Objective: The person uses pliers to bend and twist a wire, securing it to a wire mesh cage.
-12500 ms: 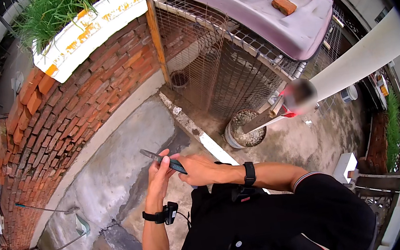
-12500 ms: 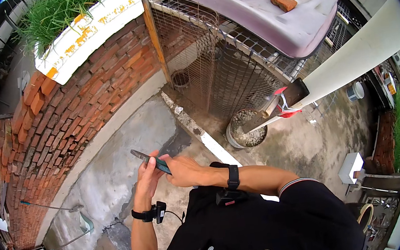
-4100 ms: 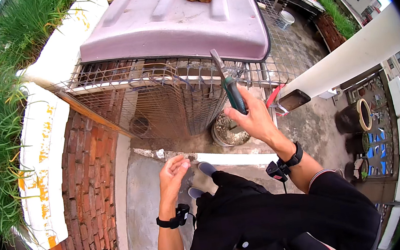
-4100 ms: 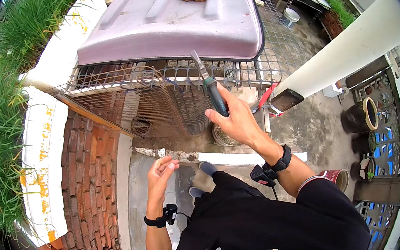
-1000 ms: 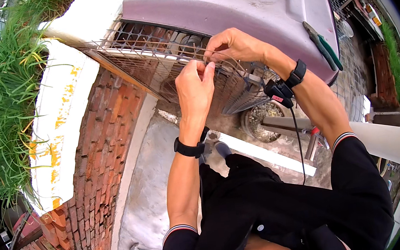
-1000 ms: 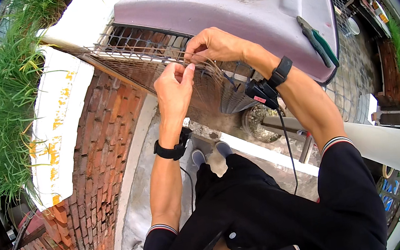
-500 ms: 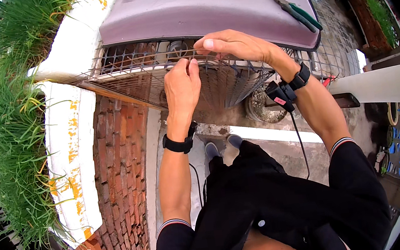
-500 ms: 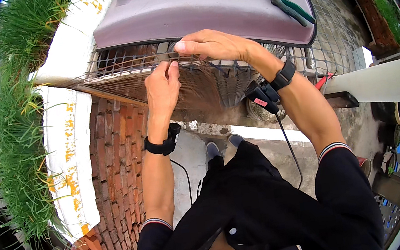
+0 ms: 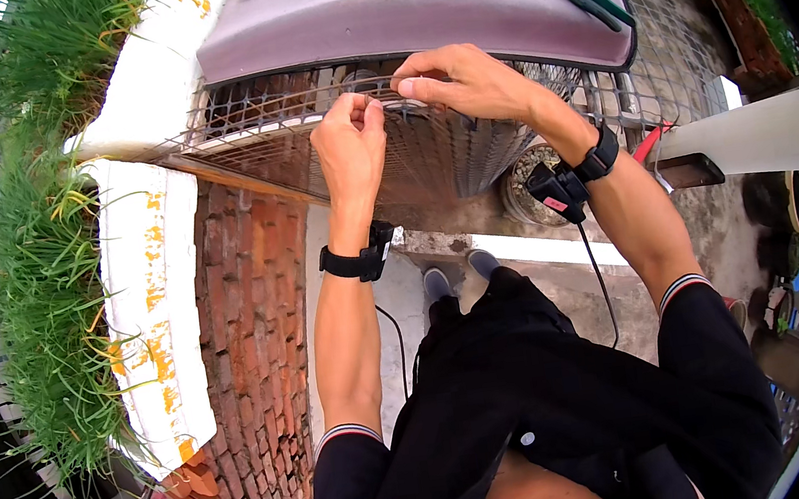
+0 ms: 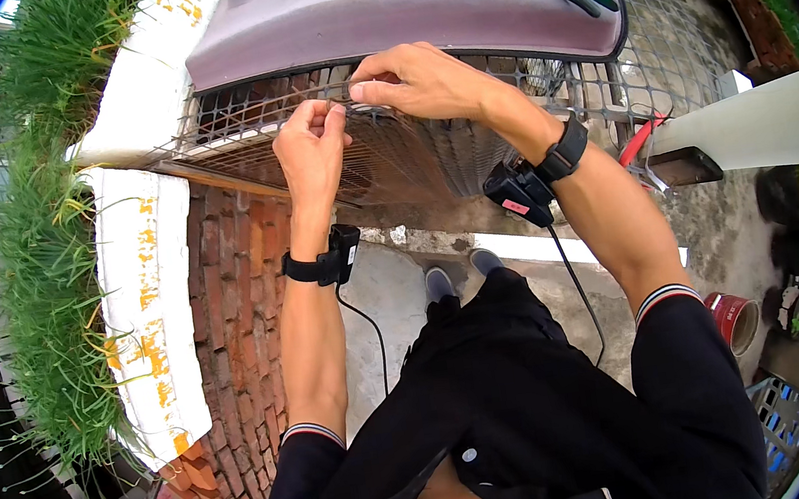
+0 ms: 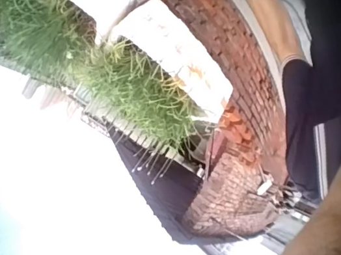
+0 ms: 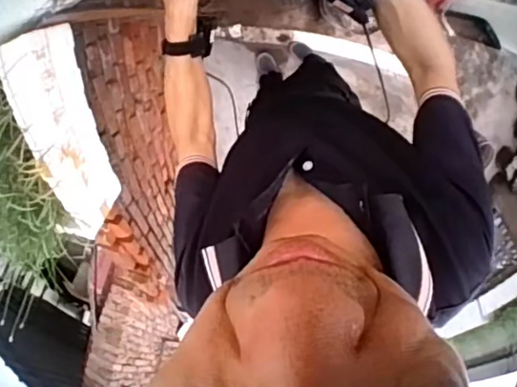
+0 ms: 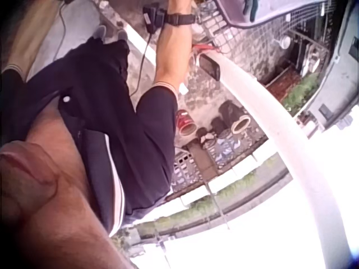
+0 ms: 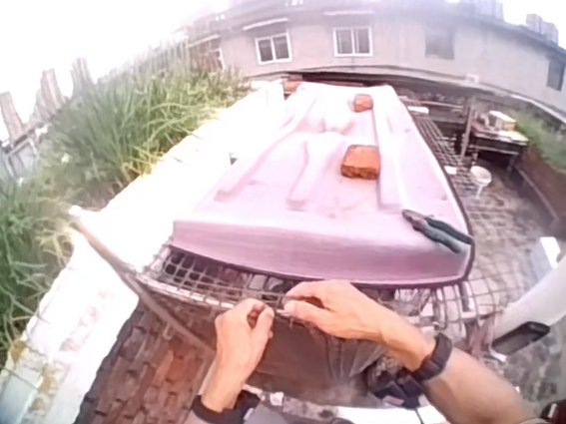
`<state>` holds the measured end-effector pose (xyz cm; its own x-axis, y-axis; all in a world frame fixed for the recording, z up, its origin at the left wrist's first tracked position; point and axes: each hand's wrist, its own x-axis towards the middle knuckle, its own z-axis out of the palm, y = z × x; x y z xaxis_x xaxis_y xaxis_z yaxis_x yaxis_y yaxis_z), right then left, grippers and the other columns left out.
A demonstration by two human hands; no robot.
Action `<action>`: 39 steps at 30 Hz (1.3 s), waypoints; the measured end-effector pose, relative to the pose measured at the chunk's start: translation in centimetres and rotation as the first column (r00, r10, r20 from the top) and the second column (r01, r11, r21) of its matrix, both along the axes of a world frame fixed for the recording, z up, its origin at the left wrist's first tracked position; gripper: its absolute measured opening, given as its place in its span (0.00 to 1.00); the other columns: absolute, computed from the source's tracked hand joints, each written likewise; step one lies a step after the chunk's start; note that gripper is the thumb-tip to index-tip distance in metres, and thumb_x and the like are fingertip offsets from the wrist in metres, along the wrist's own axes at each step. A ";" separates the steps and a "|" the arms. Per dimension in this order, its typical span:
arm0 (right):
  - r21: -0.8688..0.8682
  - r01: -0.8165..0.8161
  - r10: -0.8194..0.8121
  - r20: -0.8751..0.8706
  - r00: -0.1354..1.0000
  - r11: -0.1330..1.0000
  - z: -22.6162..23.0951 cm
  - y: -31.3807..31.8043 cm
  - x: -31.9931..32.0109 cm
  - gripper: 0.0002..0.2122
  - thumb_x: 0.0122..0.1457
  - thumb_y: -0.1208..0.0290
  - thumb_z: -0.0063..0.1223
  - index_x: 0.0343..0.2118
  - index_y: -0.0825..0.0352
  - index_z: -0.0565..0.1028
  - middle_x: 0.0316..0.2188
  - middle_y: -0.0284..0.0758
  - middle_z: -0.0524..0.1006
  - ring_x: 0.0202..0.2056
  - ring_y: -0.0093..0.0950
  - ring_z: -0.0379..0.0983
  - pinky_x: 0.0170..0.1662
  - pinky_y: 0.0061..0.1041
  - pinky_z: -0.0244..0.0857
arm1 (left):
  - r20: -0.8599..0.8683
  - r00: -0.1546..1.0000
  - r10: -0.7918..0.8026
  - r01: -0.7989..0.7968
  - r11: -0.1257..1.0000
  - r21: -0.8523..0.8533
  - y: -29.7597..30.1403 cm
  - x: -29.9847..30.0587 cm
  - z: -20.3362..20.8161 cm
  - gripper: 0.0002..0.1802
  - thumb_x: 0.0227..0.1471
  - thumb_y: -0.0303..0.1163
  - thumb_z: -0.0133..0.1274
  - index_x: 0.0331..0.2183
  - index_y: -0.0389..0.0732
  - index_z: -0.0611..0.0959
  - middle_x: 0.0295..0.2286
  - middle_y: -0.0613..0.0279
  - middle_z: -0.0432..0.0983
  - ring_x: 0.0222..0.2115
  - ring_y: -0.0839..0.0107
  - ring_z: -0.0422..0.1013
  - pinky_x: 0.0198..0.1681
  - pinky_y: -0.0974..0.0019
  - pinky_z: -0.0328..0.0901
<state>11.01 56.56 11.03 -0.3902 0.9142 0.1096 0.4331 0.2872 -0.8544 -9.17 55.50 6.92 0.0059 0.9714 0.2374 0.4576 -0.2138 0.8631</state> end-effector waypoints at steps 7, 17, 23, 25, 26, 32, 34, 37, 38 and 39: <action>0.174 0.085 -0.093 0.036 0.995 0.981 0.1 -0.7 -1.1 0.14 0.64 0.65 0.47 0.37 0.73 0.78 0.25 0.46 0.77 0.27 0.41 0.74 0.34 0.34 0.68 | 0.087 0.996 0.029 -0.029 1.000 -0.003 -0.6 0.2 0.1 0.08 0.56 0.28 0.58 0.31 0.32 0.83 0.21 0.64 0.79 0.20 0.79 0.75 0.25 0.74 0.67; 0.186 0.160 -0.171 0.043 0.984 0.969 -0.4 -1.0 -1.8 0.13 0.64 0.67 0.46 0.33 0.72 0.77 0.24 0.38 0.77 0.25 0.27 0.73 0.31 0.28 0.67 | 0.194 0.975 0.107 -0.111 0.994 0.009 -1.5 -1.7 1.7 0.07 0.57 0.28 0.57 0.31 0.33 0.82 0.22 0.65 0.79 0.20 0.80 0.74 0.24 0.76 0.66; 0.099 0.169 -0.173 0.035 0.984 0.981 0.3 -1.3 -1.9 0.13 0.66 0.66 0.46 0.34 0.71 0.78 0.25 0.33 0.79 0.24 0.21 0.73 0.29 0.24 0.67 | 0.284 0.953 0.110 -0.104 0.994 -0.035 -2.3 -2.7 1.5 0.06 0.57 0.27 0.57 0.32 0.33 0.82 0.23 0.65 0.79 0.21 0.79 0.75 0.26 0.76 0.68; 0.070 0.175 -0.178 0.027 0.984 0.982 0.4 -1.4 -1.8 0.13 0.66 0.66 0.47 0.34 0.71 0.78 0.26 0.32 0.79 0.24 0.20 0.73 0.29 0.23 0.67 | 0.300 0.951 0.078 -0.074 0.997 -0.024 -2.0 -3.2 1.4 0.06 0.57 0.27 0.57 0.32 0.33 0.82 0.23 0.65 0.79 0.22 0.79 0.76 0.27 0.76 0.68; 0.061 0.175 -0.177 0.025 0.984 0.983 0.3 -1.4 -1.7 0.13 0.66 0.66 0.47 0.34 0.71 0.78 0.26 0.32 0.79 0.24 0.20 0.73 0.29 0.23 0.67 | 0.306 0.950 0.063 -0.060 0.998 -0.019 -2.0 -3.3 1.5 0.06 0.57 0.26 0.56 0.32 0.33 0.82 0.24 0.65 0.79 0.22 0.79 0.76 0.27 0.76 0.68; 0.047 0.188 -0.189 0.006 0.982 0.981 0.0 -1.5 -1.7 0.14 0.66 0.65 0.48 0.35 0.72 0.78 0.27 0.31 0.80 0.25 0.19 0.73 0.30 0.21 0.68 | 0.280 0.959 0.041 -0.032 0.999 -0.037 -2.1 -3.0 2.0 0.06 0.57 0.26 0.56 0.32 0.33 0.82 0.23 0.65 0.79 0.22 0.80 0.75 0.26 0.77 0.68; 0.057 0.197 -0.197 0.005 0.980 0.979 0.0 -1.6 -1.7 0.14 0.66 0.64 0.48 0.36 0.72 0.78 0.27 0.31 0.80 0.25 0.19 0.73 0.30 0.22 0.68 | 0.235 0.971 0.040 -0.040 0.999 -0.005 -2.3 -2.6 2.6 0.06 0.57 0.26 0.57 0.31 0.33 0.82 0.22 0.66 0.78 0.21 0.81 0.74 0.25 0.77 0.67; 0.077 0.218 -0.219 0.002 0.976 0.973 -0.2 -1.7 -1.8 0.14 0.66 0.64 0.48 0.36 0.72 0.79 0.27 0.31 0.80 0.25 0.19 0.73 0.30 0.22 0.68 | 0.181 0.983 0.028 -0.044 0.996 0.084 -2.1 -2.5 3.9 0.06 0.57 0.26 0.57 0.31 0.33 0.82 0.21 0.67 0.77 0.20 0.82 0.73 0.24 0.77 0.65; 0.086 0.226 -0.226 -0.002 0.974 0.970 -0.3 -1.7 -1.8 0.14 0.66 0.64 0.49 0.36 0.72 0.79 0.27 0.31 0.80 0.25 0.19 0.73 0.30 0.22 0.68 | 0.166 0.986 0.023 -0.044 0.992 0.120 -2.0 -2.5 4.4 0.06 0.57 0.26 0.57 0.31 0.33 0.81 0.21 0.67 0.77 0.20 0.82 0.73 0.23 0.77 0.64; 0.095 0.232 -0.233 -0.006 0.972 0.968 -0.4 -1.7 -1.8 0.14 0.65 0.64 0.49 0.36 0.72 0.79 0.27 0.31 0.80 0.25 0.20 0.73 0.30 0.22 0.68 | 0.170 0.985 0.020 -0.041 0.992 0.122 -2.1 -2.4 5.0 0.06 0.57 0.26 0.57 0.31 0.33 0.81 0.21 0.68 0.77 0.20 0.83 0.72 0.23 0.77 0.64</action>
<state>9.22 54.87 10.66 -0.1688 0.9655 0.1981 0.5019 0.2572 -0.8258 -11.59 53.42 11.88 -0.0736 0.9333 0.3516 0.3158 -0.3126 0.8959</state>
